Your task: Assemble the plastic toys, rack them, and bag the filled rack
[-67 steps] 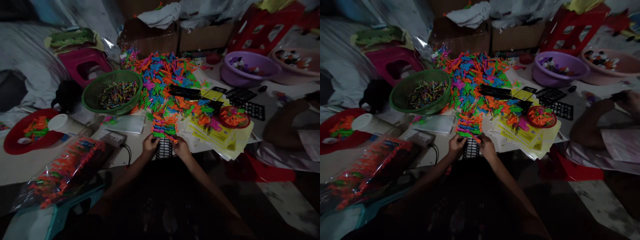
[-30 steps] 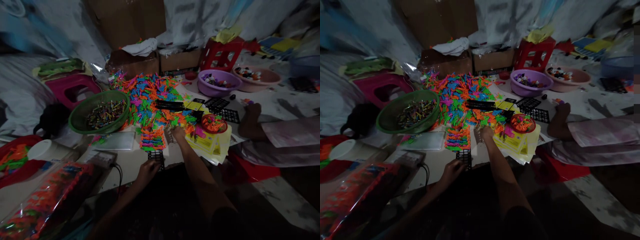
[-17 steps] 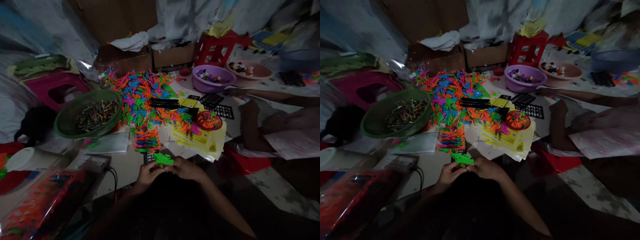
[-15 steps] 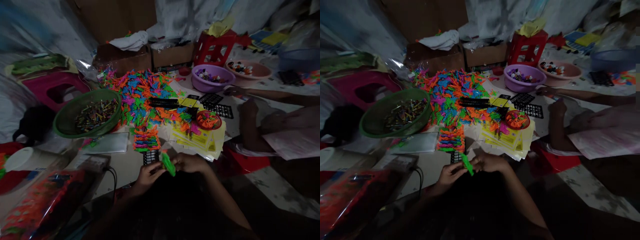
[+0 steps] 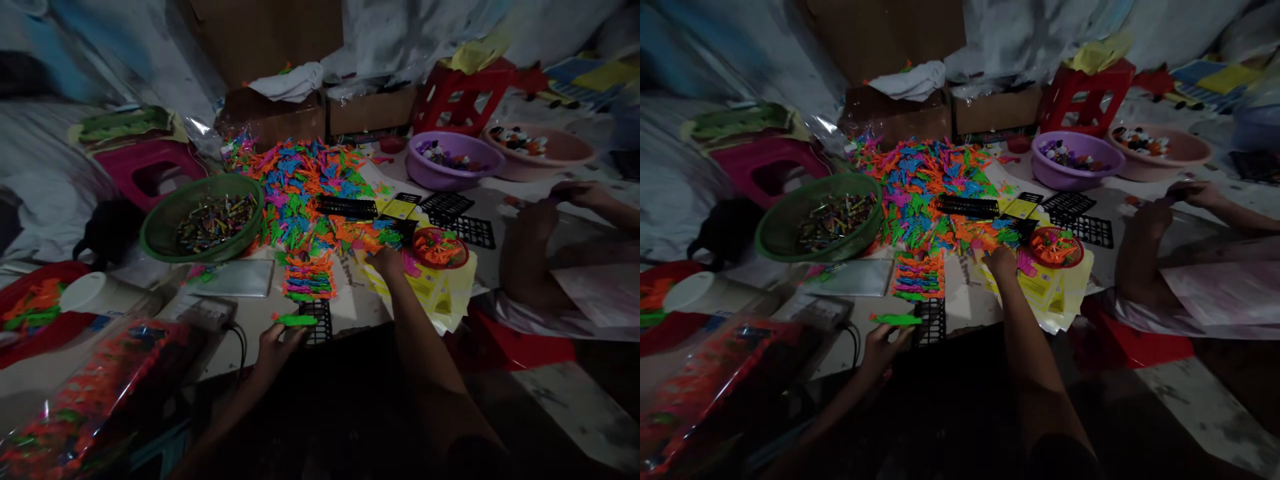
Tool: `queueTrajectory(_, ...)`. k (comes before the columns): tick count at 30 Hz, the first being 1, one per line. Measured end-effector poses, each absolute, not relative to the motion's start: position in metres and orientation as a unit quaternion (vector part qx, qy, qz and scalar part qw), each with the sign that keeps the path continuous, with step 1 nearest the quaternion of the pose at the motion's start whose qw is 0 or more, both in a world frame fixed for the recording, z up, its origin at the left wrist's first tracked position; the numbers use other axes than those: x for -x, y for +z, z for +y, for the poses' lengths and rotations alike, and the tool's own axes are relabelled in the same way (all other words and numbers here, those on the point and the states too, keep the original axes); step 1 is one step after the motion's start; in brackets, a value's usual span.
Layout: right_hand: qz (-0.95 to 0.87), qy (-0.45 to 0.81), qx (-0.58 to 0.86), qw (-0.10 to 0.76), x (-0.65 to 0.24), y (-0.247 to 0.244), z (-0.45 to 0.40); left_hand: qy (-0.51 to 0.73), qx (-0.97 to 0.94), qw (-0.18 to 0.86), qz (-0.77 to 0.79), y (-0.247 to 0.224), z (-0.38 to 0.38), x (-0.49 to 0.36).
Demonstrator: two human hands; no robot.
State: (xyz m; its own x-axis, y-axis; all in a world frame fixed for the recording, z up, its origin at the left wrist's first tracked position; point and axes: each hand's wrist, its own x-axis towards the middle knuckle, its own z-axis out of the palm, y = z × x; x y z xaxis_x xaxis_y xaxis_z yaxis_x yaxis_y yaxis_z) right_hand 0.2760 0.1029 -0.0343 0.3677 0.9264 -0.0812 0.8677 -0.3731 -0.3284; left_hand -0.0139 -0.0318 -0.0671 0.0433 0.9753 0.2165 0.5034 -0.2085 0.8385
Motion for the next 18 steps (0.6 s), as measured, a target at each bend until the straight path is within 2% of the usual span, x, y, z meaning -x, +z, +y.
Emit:
queueTrajectory(3,-0.550,0.151,0.811,0.131,-0.288,-0.025,0.074,0.404,-0.643,0.280,0.587,-0.085,-0.026,0.023)
queueTrajectory(8,-0.551,0.152,0.734,0.367,-0.275,-0.023,0.020,0.429,-0.643,0.292,0.562,-0.092,-0.011,0.020)
queueTrajectory(11,-0.580,0.223,0.642,0.449,-0.252,-0.039,-0.009,0.447,-0.650,0.257,0.558,-0.092,-0.005,0.017)
queueTrajectory(18,-0.696,0.296,0.520,0.398,-0.198,-0.089,-0.027,0.425,-0.656,0.258,0.567,-0.106,-0.002,0.011)
